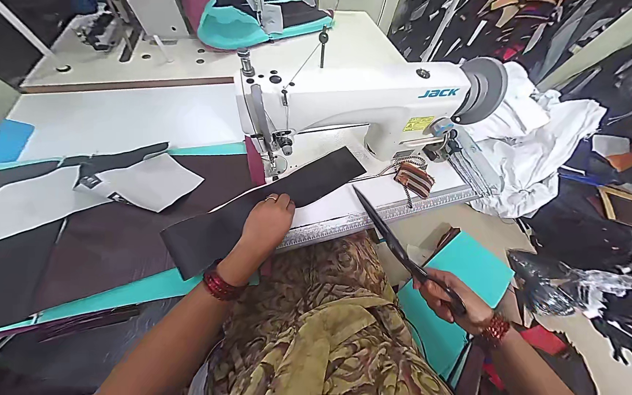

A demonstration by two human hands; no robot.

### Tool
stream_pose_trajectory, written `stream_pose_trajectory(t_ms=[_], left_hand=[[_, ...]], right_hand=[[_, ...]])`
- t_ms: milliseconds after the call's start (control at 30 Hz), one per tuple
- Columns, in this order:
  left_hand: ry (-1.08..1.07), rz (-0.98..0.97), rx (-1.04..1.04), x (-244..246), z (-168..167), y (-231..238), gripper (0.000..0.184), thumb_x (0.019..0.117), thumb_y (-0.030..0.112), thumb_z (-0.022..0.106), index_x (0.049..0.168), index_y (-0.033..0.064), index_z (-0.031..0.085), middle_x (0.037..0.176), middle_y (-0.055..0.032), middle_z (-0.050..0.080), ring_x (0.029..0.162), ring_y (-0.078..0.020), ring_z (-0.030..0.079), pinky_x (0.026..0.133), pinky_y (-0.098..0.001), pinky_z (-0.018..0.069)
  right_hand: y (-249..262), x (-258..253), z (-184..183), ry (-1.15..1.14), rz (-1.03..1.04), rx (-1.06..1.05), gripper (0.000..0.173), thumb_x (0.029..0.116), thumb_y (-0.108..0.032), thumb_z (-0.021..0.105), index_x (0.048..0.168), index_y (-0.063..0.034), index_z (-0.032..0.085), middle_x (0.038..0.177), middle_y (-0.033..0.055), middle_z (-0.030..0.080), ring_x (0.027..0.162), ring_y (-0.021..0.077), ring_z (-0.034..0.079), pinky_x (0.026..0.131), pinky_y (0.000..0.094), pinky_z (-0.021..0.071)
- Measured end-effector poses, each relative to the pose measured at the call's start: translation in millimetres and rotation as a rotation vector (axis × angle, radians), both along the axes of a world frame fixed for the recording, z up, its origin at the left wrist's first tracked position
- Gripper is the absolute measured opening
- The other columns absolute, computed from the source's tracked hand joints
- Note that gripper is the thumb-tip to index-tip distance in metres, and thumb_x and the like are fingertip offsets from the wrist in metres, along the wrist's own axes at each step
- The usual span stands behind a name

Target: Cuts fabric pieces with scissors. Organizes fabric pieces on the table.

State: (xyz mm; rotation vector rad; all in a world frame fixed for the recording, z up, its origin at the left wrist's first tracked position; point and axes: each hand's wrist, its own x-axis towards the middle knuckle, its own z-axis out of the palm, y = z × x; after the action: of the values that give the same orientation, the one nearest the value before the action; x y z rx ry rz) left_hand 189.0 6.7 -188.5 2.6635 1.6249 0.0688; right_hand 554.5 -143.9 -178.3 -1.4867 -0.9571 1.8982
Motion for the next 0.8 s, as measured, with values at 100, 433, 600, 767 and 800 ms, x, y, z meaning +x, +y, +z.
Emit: stream_pose_trajectory(t_ms=[100, 433, 600, 767, 800], left_hand=[[-0.005, 0.031, -0.08, 24.3, 2.0, 1.0, 0.024, 0.1, -0.007, 0.048, 0.113, -0.0111, 0.067, 0.117, -0.0265, 0.066, 0.113, -0.0449, 0.064, 0.088, -0.0555, 0.054], [-0.08, -0.005, -0.036, 13.0, -1.2, -16.8, 0.032, 0.0945, -0.009, 0.055, 0.125, -0.007, 0.065, 0.129, -0.0244, 0.065, 0.121, -0.0453, 0.062, 0.095, -0.061, 0.0514], [-0.259, -0.018, 0.235, 0.7, -24.5, -20.8, 0.024, 0.0907, -0.011, 0.058, 0.109, -0.0078, 0.072, 0.11, -0.026, 0.071, 0.103, -0.0445, 0.071, 0.081, -0.0525, 0.0597], [-0.258, -0.083, 0.408, -0.4, -32.4, -25.6, 0.021, 0.0891, -0.01, 0.06, 0.105, -0.0062, 0.074, 0.099, -0.0215, 0.073, 0.094, -0.0383, 0.074, 0.076, -0.0457, 0.0613], [-0.253, -0.087, 0.433, -0.6, -32.9, -25.5, 0.021, 0.0895, -0.009, 0.06, 0.104, -0.0056, 0.074, 0.098, -0.0207, 0.074, 0.093, -0.0372, 0.074, 0.075, -0.0443, 0.0615]], right_hand=[[-22.7, -8.4, -15.7, 0.252, 0.136, -0.049, 0.052, 0.0753, -0.067, 0.079, 0.095, -0.0197, 0.068, 0.06, -0.0134, 0.055, 0.044, -0.0035, 0.049, 0.041, 0.0125, 0.041], [-8.5, -53.9, -17.1, 0.322, 0.338, -0.126, 0.077, 0.0751, -0.088, 0.059, 0.11, -0.0196, 0.065, 0.078, -0.0106, 0.062, 0.067, 0.0006, 0.059, 0.061, 0.0158, 0.0491], [6.5, -66.8, -9.4, 0.3, 0.388, -0.153, 0.08, 0.0752, -0.089, 0.057, 0.112, -0.0176, 0.062, 0.08, -0.0107, 0.064, 0.072, 0.0009, 0.061, 0.069, 0.0166, 0.0505], [34.1, -95.4, -11.7, 0.231, 0.439, -0.159, 0.086, 0.0768, -0.09, 0.053, 0.116, -0.0142, 0.055, 0.08, -0.0107, 0.06, 0.066, 0.0008, 0.058, 0.06, 0.0155, 0.0485], [40.4, -100.2, -12.2, 0.209, 0.452, -0.149, 0.082, 0.0811, -0.087, 0.051, 0.118, -0.0135, 0.054, 0.08, -0.0108, 0.059, 0.067, 0.0011, 0.058, 0.062, 0.0161, 0.0484]])
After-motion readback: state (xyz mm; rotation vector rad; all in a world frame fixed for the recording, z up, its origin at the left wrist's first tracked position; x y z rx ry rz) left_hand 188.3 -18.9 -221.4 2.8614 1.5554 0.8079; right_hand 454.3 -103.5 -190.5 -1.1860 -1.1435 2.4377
